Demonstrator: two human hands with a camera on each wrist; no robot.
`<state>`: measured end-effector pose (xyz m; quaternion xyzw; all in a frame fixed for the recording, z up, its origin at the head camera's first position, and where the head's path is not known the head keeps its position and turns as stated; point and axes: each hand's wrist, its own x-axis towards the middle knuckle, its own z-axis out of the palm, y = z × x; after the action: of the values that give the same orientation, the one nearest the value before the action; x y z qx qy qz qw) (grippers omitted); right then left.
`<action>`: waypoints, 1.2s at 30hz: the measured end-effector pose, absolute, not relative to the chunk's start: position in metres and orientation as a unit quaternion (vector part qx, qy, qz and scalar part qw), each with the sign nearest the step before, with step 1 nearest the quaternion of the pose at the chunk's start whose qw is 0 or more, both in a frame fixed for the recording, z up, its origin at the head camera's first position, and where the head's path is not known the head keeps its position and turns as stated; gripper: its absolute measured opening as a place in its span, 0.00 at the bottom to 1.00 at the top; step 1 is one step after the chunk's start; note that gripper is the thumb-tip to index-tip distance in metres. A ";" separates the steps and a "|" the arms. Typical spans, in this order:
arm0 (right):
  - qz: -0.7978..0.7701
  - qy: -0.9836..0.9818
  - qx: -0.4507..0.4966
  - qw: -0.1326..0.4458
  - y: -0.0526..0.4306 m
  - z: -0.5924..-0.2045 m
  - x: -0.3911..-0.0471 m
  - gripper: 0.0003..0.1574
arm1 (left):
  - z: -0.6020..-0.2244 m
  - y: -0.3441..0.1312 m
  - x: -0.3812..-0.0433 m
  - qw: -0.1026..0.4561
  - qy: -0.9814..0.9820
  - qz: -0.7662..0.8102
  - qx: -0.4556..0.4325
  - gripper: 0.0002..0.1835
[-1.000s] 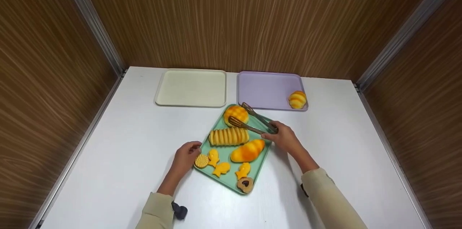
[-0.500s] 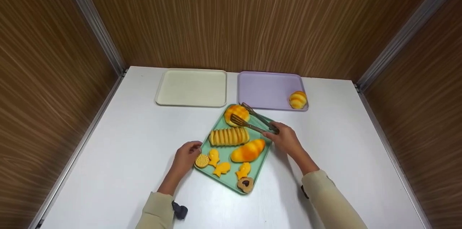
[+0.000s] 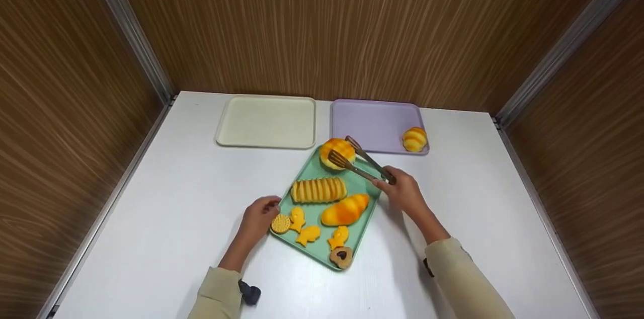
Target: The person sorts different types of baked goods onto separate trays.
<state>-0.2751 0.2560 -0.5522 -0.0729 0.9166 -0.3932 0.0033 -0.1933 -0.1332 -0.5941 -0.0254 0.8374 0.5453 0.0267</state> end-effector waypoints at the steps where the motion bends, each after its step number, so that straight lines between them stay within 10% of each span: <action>1: -0.392 0.917 -0.074 -0.001 0.257 -0.552 -0.276 0.33 | -0.594 -0.133 -0.193 0.026 0.838 0.544 -0.025 0.14; 36: -0.396 0.916 0.039 -0.053 0.305 -0.549 -0.297 0.24 | -0.593 -0.135 -0.194 0.029 0.838 0.545 -0.017 0.14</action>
<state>-0.2967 0.3049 -0.5486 0.0395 0.9159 -0.3960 -0.0535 -0.1938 -0.1347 -0.5929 -0.0165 0.8379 0.5448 0.0292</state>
